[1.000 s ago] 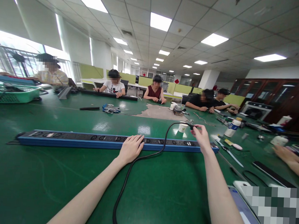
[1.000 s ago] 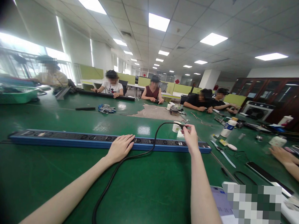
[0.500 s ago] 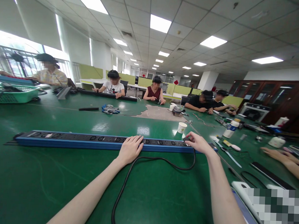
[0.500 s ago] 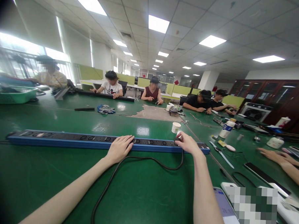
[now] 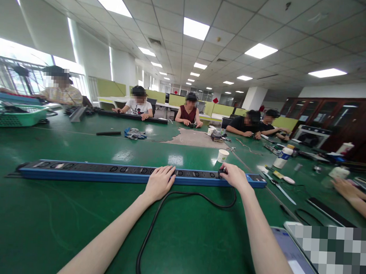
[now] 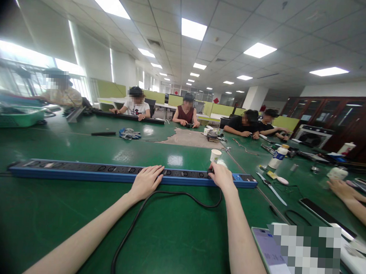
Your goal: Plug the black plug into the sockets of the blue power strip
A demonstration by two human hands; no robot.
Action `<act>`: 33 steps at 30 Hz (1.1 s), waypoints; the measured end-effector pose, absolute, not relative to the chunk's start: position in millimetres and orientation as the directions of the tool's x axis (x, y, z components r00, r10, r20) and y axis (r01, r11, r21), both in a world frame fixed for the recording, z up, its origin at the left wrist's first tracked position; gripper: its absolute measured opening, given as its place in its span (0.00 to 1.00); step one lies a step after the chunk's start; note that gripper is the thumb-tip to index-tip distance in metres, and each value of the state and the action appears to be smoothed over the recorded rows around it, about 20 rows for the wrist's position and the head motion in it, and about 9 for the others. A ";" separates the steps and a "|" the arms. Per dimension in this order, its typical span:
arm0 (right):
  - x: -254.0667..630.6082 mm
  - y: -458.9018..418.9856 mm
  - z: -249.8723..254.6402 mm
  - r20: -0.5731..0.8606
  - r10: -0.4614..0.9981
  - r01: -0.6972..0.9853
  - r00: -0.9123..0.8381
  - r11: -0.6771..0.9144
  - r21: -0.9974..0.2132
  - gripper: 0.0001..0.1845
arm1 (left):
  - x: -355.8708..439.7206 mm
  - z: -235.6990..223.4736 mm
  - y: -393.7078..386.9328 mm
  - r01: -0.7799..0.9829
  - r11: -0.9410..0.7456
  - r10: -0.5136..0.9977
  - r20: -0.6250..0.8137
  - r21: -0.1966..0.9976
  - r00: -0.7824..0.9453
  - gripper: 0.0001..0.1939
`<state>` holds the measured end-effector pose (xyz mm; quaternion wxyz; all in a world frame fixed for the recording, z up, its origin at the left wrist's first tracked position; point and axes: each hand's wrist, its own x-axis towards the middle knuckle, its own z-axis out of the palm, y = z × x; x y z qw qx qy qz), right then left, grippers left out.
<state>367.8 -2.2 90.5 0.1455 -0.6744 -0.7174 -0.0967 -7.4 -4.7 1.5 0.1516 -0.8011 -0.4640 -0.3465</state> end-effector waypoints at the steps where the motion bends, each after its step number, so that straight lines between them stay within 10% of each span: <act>1: 367.4 -1.8 90.4 0.336 0.941 0.996 -0.047 0.071 -0.058 0.12 | -7.2 1.4 -4.6 0.850 -0.521 0.639 0.696 0.078 0.328 0.25; 26: 348.7 -3.5 98.4 0.219 0.976 0.998 -0.016 0.004 0.057 0.14 | -7.9 -7.9 5.4 0.852 -0.522 0.605 0.717 0.029 0.346 0.24; 33: 356.4 0.6 93.3 0.196 0.974 0.990 0.111 -0.091 -0.110 0.17 | -7.1 -10.2 5.4 0.856 -0.516 0.600 0.728 0.035 0.332 0.24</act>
